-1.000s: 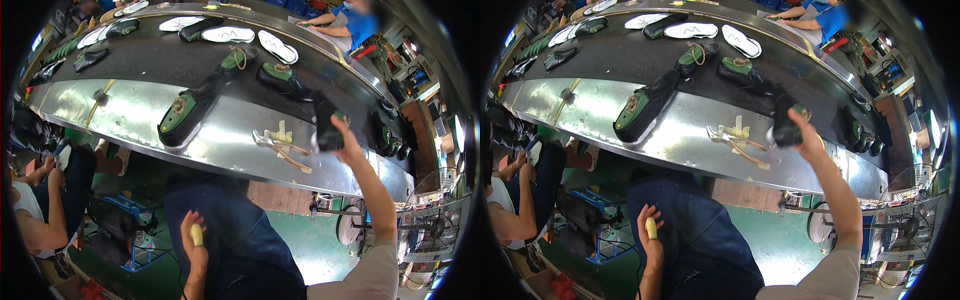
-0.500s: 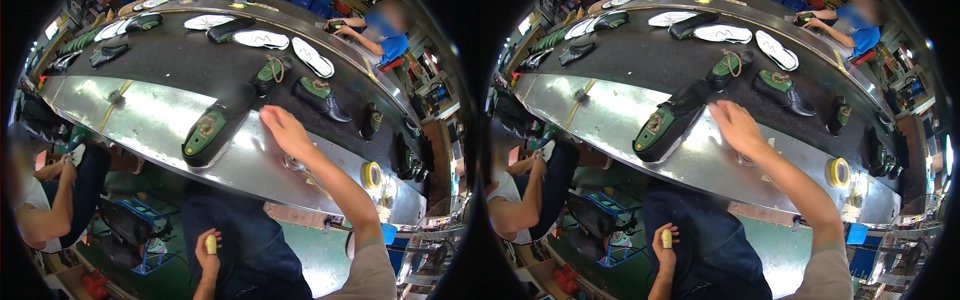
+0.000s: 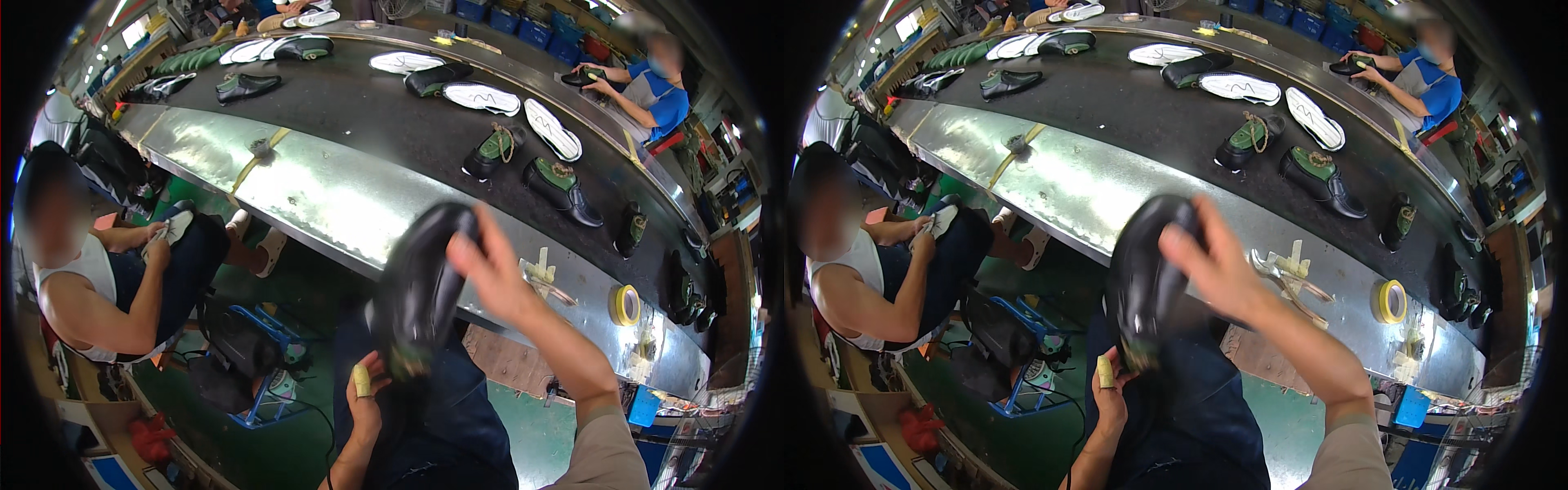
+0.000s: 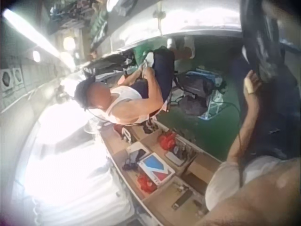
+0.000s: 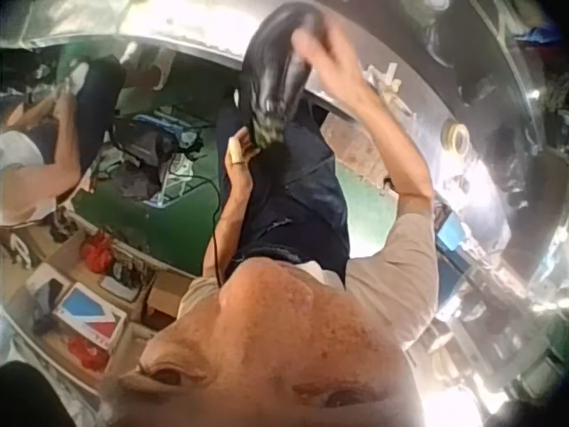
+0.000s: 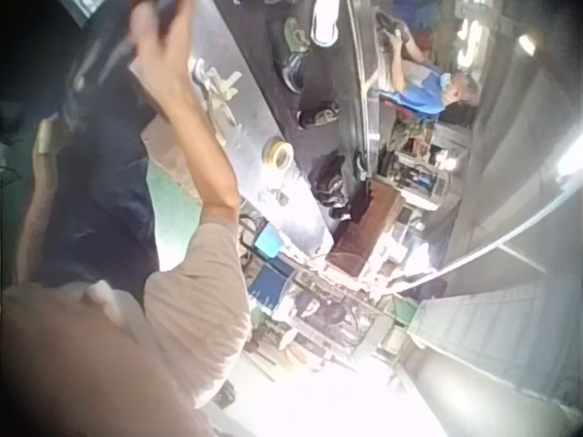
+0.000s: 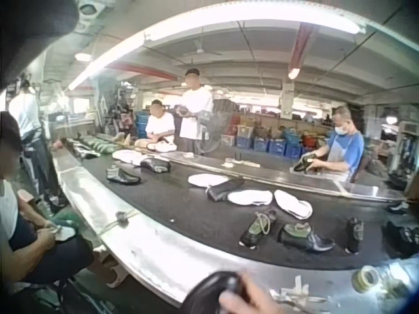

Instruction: The recorder is assembling shoe components, using pliers and adhesive to attach soles and structural pieces to shoe uppers at a factory workstation.

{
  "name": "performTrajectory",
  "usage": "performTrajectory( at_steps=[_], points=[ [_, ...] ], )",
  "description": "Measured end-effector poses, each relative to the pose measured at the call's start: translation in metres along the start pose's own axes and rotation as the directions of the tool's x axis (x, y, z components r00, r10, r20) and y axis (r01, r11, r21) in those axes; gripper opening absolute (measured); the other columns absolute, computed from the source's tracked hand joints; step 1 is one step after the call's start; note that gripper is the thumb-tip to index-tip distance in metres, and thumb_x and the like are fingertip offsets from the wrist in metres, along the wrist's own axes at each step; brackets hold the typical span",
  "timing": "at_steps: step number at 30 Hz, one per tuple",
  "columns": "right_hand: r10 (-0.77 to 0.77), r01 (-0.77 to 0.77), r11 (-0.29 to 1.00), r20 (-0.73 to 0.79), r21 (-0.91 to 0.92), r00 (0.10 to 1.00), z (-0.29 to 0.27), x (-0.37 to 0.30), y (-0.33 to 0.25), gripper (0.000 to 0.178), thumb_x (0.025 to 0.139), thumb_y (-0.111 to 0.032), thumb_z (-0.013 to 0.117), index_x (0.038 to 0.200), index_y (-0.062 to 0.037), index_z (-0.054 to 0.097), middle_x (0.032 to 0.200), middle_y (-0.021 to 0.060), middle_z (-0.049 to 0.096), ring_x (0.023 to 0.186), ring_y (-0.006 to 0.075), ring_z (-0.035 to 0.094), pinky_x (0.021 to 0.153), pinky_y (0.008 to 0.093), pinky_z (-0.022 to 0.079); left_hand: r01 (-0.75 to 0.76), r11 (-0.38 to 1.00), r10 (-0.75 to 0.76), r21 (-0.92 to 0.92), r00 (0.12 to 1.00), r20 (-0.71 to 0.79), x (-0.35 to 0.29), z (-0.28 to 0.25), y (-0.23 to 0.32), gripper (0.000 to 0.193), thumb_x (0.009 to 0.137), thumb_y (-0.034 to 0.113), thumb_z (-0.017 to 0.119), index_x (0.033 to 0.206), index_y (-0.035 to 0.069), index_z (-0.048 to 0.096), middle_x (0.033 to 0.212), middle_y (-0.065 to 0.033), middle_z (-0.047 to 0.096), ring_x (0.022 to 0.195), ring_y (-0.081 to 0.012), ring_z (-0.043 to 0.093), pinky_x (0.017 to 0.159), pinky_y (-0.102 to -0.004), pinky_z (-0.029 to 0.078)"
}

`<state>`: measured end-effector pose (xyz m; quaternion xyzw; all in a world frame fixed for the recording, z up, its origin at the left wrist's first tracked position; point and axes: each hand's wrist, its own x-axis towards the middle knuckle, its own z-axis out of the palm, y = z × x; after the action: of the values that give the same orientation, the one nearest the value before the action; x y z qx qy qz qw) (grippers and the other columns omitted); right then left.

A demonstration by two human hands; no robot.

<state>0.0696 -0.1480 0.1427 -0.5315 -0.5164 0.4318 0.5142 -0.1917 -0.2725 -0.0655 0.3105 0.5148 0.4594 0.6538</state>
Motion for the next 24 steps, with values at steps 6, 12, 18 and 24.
performTrajectory(
  at_steps=[6,12,18,24],
  points=[
    [-0.015,0.166,0.806,0.261,-0.568,0.965,0.054,-0.109,0.066,0.066,0.104,-0.040,0.074,0.151,-0.0001,0.050,0.157,0.0275,0.053,0.140,0.0432,0.058,0.117,0.0469,0.048,0.341,0.894,-0.254,-0.290,0.920,0.297,-0.026,0.018,-0.022,0.089,0.109,0.076,0.036,0.152,0.001,0.055,0.141,-0.0149,0.069,0.123,-0.0278,0.072,0.106,-0.0438,0.059],
    [-0.077,0.566,0.576,0.651,-0.589,0.755,0.046,-0.215,0.075,0.050,0.098,-0.046,0.076,0.132,-0.0093,0.073,0.154,0.0158,0.060,0.146,0.0339,0.055,0.116,0.0477,0.048,0.212,0.966,-0.223,0.150,0.973,0.066,-0.025,0.003,-0.067,0.040,0.116,0.028,0.045,0.142,0.001,0.057,0.128,-0.0170,0.070,0.120,-0.0279,0.067,0.101,-0.0408,0.054],
    [-0.119,0.532,0.492,0.553,-0.689,0.825,0.013,-0.230,0.077,0.026,0.097,-0.035,0.078,0.098,-0.0101,0.073,0.123,0.0025,0.069,0.109,0.0271,0.064,0.092,0.0475,0.052,-0.061,0.590,-0.061,0.805,0.991,0.119,-0.048,0.037,0.013,0.049,0.107,0.036,0.063,0.139,0.000,0.053,0.120,-0.0291,0.075,0.113,-0.0460,0.074,0.095,-0.0486,0.056],
    [0.163,0.267,0.835,0.680,-0.481,0.715,-0.009,-0.232,0.094,0.021,0.103,-0.026,0.069,0.097,-0.0062,0.072,0.105,0.0074,0.069,0.095,0.0291,0.063,0.091,0.0408,0.052,-0.031,0.713,-0.140,0.701,0.973,0.186,-0.022,0.021,-0.019,0.055,0.103,0.025,0.069,0.145,-0.005,0.051,0.124,-0.0280,0.073,0.114,-0.0388,0.074,0.097,-0.0450,0.057]
  ],
)
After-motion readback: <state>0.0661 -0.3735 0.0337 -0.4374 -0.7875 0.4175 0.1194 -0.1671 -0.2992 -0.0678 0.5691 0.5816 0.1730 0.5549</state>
